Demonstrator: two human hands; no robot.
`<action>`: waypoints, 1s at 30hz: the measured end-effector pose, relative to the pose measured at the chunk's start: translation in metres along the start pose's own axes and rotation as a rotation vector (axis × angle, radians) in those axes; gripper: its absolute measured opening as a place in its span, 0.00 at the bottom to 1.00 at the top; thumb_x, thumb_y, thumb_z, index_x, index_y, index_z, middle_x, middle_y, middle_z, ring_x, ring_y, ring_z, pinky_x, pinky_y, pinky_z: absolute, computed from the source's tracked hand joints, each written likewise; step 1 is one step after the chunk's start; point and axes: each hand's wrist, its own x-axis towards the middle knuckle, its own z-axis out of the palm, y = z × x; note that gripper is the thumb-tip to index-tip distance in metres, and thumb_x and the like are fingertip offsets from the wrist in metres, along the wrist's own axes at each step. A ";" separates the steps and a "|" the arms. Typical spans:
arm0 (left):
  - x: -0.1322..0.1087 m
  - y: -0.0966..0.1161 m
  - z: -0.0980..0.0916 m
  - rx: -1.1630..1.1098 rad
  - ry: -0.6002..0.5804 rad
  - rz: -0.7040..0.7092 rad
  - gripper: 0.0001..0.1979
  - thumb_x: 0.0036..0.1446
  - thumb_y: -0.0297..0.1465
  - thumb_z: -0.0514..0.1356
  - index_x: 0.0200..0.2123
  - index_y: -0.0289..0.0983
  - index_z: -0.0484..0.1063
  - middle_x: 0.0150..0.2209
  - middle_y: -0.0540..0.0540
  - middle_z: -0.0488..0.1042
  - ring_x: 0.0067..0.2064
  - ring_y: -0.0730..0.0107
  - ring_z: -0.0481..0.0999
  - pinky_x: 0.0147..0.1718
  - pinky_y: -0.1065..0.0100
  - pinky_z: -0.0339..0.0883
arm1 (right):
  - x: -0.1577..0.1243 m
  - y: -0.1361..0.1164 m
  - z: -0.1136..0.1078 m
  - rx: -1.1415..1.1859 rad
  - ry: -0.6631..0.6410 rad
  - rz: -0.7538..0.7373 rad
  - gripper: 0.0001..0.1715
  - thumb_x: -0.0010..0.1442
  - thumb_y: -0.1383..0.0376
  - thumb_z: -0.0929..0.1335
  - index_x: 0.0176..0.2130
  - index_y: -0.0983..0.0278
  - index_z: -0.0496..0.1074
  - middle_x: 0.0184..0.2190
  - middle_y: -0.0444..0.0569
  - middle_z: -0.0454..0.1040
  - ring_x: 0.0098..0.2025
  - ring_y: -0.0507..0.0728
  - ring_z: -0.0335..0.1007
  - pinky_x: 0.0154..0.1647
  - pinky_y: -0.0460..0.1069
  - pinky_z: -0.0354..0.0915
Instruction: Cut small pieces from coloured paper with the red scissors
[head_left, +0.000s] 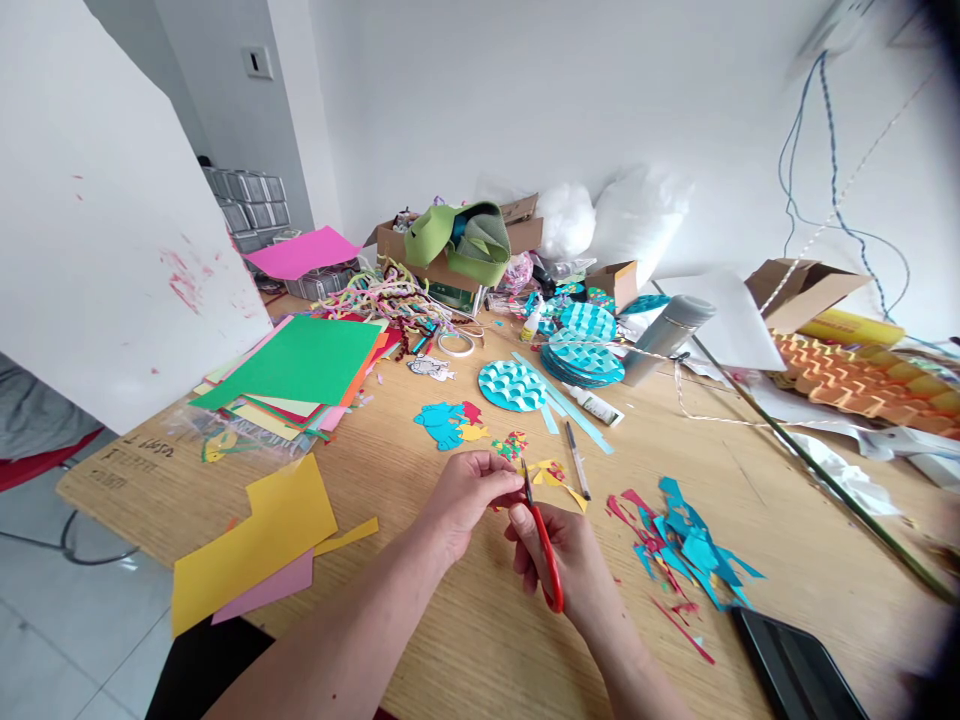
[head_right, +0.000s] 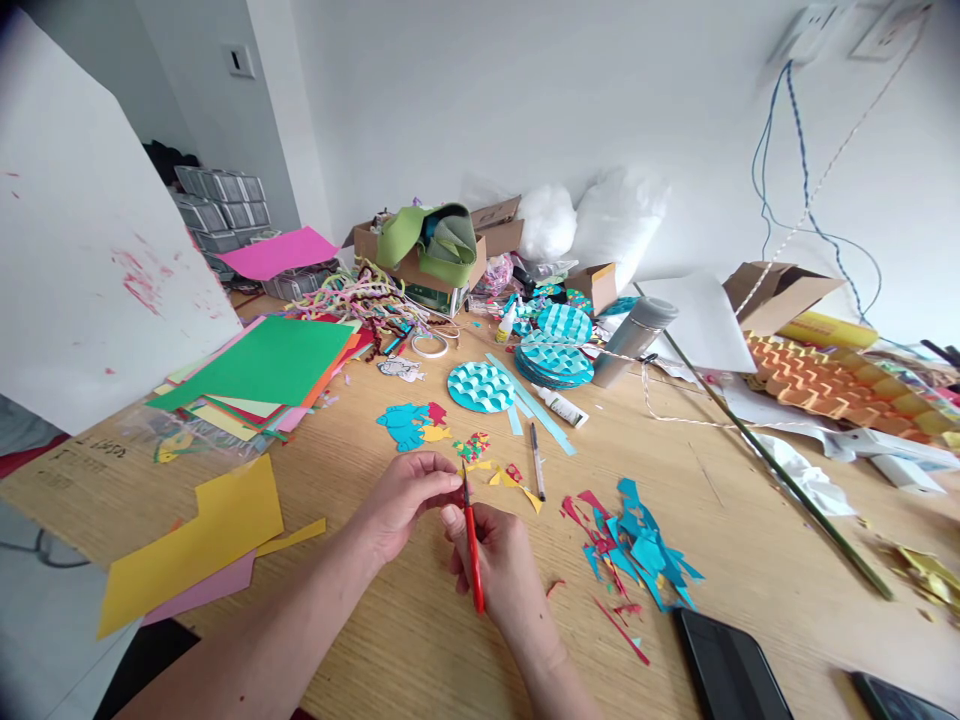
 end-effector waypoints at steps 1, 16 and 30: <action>0.000 0.000 0.000 0.000 0.001 0.003 0.08 0.37 0.30 0.66 0.21 0.34 0.69 0.22 0.47 0.74 0.25 0.73 0.71 0.28 0.70 0.63 | 0.000 0.000 0.000 0.003 0.002 -0.002 0.34 0.52 0.37 0.65 0.25 0.67 0.67 0.13 0.42 0.66 0.12 0.48 0.61 0.11 0.41 0.53; 0.002 -0.001 -0.001 -0.032 0.014 0.034 0.09 0.36 0.29 0.67 0.21 0.33 0.70 0.21 0.49 0.72 0.25 0.74 0.71 0.29 0.70 0.64 | 0.000 0.000 -0.001 -0.014 -0.008 0.000 0.32 0.53 0.39 0.65 0.25 0.66 0.67 0.13 0.43 0.67 0.12 0.49 0.62 0.11 0.41 0.53; 0.002 0.001 -0.003 0.002 0.002 0.014 0.07 0.40 0.31 0.64 0.22 0.33 0.70 0.22 0.48 0.73 0.26 0.72 0.72 0.30 0.69 0.64 | -0.002 -0.003 -0.002 -0.027 -0.002 0.036 0.34 0.51 0.37 0.66 0.24 0.66 0.67 0.12 0.42 0.66 0.11 0.49 0.61 0.10 0.41 0.52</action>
